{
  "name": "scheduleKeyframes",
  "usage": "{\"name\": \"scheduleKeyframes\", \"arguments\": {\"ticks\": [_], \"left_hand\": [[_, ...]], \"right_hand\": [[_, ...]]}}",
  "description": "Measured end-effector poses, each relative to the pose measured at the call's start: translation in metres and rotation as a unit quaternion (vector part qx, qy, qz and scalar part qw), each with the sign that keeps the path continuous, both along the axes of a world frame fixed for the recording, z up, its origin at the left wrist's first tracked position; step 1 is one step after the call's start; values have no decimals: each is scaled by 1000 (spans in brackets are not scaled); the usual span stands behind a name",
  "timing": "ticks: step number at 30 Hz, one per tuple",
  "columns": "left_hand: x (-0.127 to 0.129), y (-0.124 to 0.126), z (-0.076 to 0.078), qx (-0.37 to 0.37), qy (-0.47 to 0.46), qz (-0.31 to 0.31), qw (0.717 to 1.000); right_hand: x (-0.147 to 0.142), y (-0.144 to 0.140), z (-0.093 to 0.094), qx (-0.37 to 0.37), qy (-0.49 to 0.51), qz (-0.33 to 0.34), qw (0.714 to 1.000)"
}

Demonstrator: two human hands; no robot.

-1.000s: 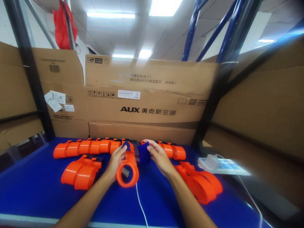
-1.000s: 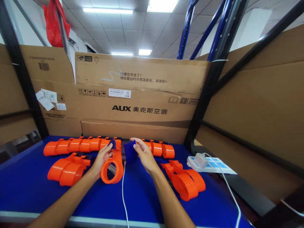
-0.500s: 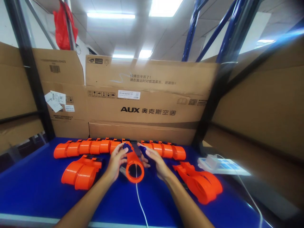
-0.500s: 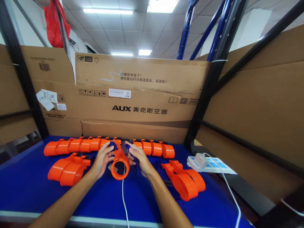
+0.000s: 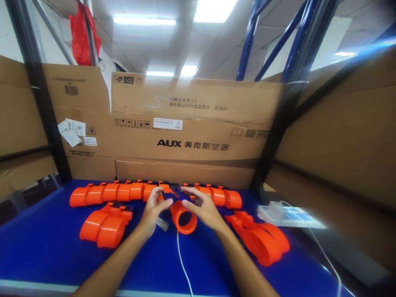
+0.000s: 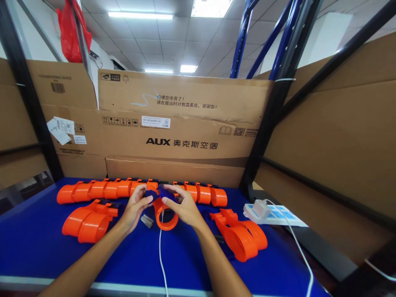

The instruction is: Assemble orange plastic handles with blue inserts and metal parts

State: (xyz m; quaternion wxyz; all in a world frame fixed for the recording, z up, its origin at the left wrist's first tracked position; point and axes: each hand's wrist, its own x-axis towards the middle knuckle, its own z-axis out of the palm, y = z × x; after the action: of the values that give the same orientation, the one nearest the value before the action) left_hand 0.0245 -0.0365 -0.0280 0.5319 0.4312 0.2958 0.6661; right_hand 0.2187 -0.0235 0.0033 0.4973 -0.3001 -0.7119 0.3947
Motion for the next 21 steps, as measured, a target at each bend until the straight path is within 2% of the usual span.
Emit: {"name": "scheduleKeyframes", "arguments": {"ticks": [9,16,21], "left_hand": [[1,-2,1,28,-3,-20,999],[0,-3,0,52,-16,-20,998],[-1,-3,0,93,-24,-31,995]], "right_hand": [[-4,-6,4,28,-37,-22,999],[-6,-7,1,28,-46,7,999],[-10,-12,-2,51,-90,-21,994]]}}
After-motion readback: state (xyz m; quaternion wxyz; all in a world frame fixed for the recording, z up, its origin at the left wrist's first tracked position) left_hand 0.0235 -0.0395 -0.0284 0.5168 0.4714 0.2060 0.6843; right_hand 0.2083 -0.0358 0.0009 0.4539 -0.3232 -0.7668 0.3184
